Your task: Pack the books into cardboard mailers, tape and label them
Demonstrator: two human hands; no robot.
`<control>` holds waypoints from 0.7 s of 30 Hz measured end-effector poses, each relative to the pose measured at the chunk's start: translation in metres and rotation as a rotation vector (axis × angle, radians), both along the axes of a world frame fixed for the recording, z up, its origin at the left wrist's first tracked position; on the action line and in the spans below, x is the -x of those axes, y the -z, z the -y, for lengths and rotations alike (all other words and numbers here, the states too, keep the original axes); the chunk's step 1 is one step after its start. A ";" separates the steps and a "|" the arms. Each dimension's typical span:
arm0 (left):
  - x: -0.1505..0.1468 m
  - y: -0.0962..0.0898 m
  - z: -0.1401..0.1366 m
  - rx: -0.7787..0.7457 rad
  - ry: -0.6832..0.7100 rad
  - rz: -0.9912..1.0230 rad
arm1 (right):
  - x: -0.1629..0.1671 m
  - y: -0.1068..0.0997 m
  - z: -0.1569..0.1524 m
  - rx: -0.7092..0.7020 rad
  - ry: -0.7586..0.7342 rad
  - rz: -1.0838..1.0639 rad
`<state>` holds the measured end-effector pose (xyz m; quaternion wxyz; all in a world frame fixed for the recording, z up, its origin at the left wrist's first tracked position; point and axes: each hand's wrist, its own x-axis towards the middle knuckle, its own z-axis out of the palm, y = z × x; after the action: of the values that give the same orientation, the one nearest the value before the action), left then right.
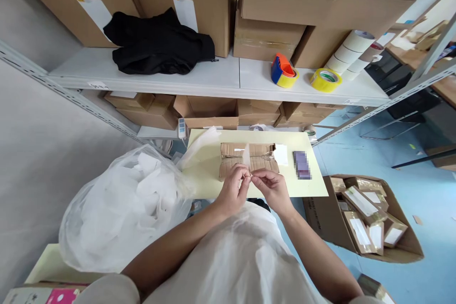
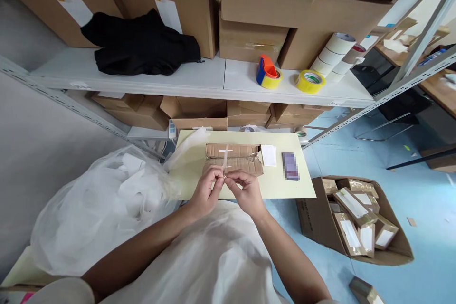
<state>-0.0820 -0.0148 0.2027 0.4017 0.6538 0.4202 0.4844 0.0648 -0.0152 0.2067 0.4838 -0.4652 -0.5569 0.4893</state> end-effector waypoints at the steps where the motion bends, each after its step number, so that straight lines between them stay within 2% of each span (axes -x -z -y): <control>1: 0.001 0.001 -0.001 0.024 0.024 0.022 | 0.001 0.001 -0.001 0.036 0.004 -0.028; 5: 0.009 0.005 -0.008 0.200 0.086 0.165 | 0.003 0.004 -0.005 0.152 -0.009 -0.097; 8: 0.021 0.009 -0.021 0.343 0.103 0.248 | 0.001 0.006 -0.010 0.166 0.033 -0.112; 10: 0.035 0.011 -0.036 0.394 0.121 0.230 | -0.004 0.008 -0.015 0.164 0.059 -0.106; 14: 0.074 0.016 -0.078 0.386 0.084 0.072 | -0.021 0.017 -0.023 0.206 0.140 -0.132; 17: 0.110 0.026 -0.121 0.341 -0.047 -0.140 | -0.038 0.028 -0.025 0.276 0.292 -0.194; 21: 0.152 0.048 -0.185 0.384 -0.223 -0.359 | -0.060 0.040 -0.019 0.330 0.523 -0.251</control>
<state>-0.2339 0.1697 0.1548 0.3815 0.5911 0.6378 0.3136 0.1246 0.0036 0.1664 0.5759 -0.6004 -0.2679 0.4859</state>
